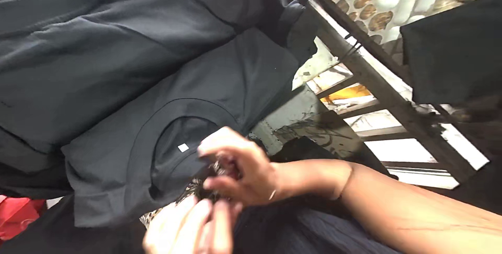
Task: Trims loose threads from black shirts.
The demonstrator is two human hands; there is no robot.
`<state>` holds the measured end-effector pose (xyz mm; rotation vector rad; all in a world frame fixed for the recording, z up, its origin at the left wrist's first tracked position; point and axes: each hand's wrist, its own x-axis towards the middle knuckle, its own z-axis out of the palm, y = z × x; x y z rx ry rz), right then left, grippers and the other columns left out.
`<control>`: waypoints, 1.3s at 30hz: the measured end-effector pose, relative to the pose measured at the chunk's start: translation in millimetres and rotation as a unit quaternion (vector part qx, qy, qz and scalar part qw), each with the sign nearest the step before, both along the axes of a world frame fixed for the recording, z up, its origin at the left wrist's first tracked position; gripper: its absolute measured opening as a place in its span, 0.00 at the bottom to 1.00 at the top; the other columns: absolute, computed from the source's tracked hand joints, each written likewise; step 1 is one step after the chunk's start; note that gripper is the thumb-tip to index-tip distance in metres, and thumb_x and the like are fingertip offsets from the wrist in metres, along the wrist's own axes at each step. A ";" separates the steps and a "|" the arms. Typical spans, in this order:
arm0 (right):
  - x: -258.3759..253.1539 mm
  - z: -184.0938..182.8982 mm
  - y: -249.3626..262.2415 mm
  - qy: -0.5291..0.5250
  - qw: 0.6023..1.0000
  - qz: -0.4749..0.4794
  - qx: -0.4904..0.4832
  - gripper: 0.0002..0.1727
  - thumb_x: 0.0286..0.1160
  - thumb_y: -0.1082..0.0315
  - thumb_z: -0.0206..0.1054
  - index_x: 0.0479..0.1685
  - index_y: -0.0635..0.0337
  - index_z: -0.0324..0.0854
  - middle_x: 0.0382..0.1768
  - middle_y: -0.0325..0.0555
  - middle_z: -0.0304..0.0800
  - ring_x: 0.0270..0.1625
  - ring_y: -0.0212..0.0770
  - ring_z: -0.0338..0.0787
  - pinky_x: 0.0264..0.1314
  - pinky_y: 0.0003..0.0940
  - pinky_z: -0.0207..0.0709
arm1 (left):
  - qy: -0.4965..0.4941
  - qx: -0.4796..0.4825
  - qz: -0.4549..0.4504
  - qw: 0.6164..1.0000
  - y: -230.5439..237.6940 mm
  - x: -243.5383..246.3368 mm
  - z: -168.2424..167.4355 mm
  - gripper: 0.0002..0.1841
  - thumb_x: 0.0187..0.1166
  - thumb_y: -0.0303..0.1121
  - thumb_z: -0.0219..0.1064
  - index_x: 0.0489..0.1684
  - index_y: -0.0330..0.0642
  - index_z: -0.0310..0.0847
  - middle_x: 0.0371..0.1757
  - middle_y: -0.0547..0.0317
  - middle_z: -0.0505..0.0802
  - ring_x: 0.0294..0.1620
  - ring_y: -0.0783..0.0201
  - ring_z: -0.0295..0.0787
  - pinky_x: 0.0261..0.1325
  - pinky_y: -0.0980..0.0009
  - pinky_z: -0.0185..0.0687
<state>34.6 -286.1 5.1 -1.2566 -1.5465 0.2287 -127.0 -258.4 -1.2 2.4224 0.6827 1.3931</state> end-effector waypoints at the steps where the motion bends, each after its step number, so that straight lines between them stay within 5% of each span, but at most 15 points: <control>1: 18.4 -1.7 -5.1 -0.018 0.999 -0.039 0.008 0.17 0.87 0.58 0.62 0.58 0.64 0.74 0.39 0.47 0.83 0.32 0.27 0.81 0.35 0.18 0.79 | -0.005 0.021 -0.012 1.000 1.5 21.5 -7.3 0.08 0.82 0.43 0.68 0.43 0.54 0.75 0.56 0.67 0.80 0.65 0.72 0.75 0.77 0.75 0.62; 4: 70.4 -7.0 -27.1 -0.038 0.989 -0.136 -0.034 0.17 0.79 0.64 0.67 0.57 0.68 0.75 0.35 0.39 0.86 0.32 0.17 0.81 0.37 0.11 0.79 | 0.022 0.121 -0.018 0.992 15.8 78.1 -36.1 0.11 0.83 0.42 0.67 0.44 0.44 0.80 0.48 0.51 0.84 0.55 0.53 0.79 0.68 0.61 0.66; 6: 95.2 -7.9 -44.2 -0.035 0.979 -0.173 -0.099 0.15 0.76 0.65 0.66 0.54 0.68 0.76 0.31 0.32 0.86 0.30 0.11 0.80 0.36 0.09 0.77 | 0.057 0.145 0.006 0.988 21.3 97.4 -52.7 0.09 0.82 0.38 0.67 0.40 0.42 0.85 0.44 0.50 0.88 0.53 0.50 0.82 0.65 0.57 0.67; 10: 113.2 -21.8 -71.4 -0.131 0.968 -0.186 -0.111 0.18 0.77 0.62 0.67 0.48 0.73 0.80 0.20 0.38 0.76 0.23 0.18 0.71 0.29 0.10 0.68 | -0.027 0.092 -0.029 0.995 20.2 91.8 -60.5 0.08 0.84 0.34 0.65 0.33 0.45 0.82 0.40 0.57 0.87 0.51 0.58 0.81 0.71 0.64 0.65; 15: 101.9 -32.8 -73.6 -0.284 0.949 -0.121 -0.070 0.19 0.87 0.54 0.61 0.42 0.64 0.86 0.19 0.45 0.82 0.20 0.38 0.79 0.24 0.29 0.70 | -0.058 0.034 -0.047 0.997 13.1 71.6 -51.1 0.10 0.87 0.40 0.62 0.35 0.48 0.77 0.44 0.61 0.80 0.56 0.65 0.77 0.75 0.69 0.63; 20: 95.0 -32.6 -54.6 -0.336 0.930 -0.136 -0.064 0.19 0.86 0.56 0.59 0.37 0.63 0.88 0.17 0.43 0.80 0.15 0.39 0.76 0.17 0.31 0.64 | -0.053 0.044 -0.052 0.996 8.6 70.3 -48.7 0.10 0.88 0.40 0.61 0.36 0.48 0.77 0.44 0.61 0.81 0.56 0.64 0.78 0.75 0.68 0.62; 34: 100.6 -38.2 -54.8 -0.333 0.932 -0.112 -0.089 0.19 0.85 0.58 0.59 0.35 0.62 0.89 0.16 0.41 0.82 0.15 0.38 0.76 0.16 0.32 0.62 | -0.039 0.039 -0.028 0.998 5.1 56.2 -45.2 0.11 0.88 0.43 0.60 0.35 0.50 0.76 0.45 0.62 0.80 0.59 0.66 0.77 0.75 0.69 0.62; 39: 97.1 -18.0 -47.9 -0.220 0.959 -0.169 -0.058 0.15 0.73 0.61 0.70 0.36 0.68 0.86 0.18 0.43 0.80 0.19 0.30 0.74 0.21 0.22 0.66 | 0.047 0.034 0.089 0.994 10.1 52.5 -47.9 0.24 0.80 0.60 0.65 0.40 0.46 0.87 0.45 0.54 0.83 0.59 0.55 0.74 0.71 0.62 0.57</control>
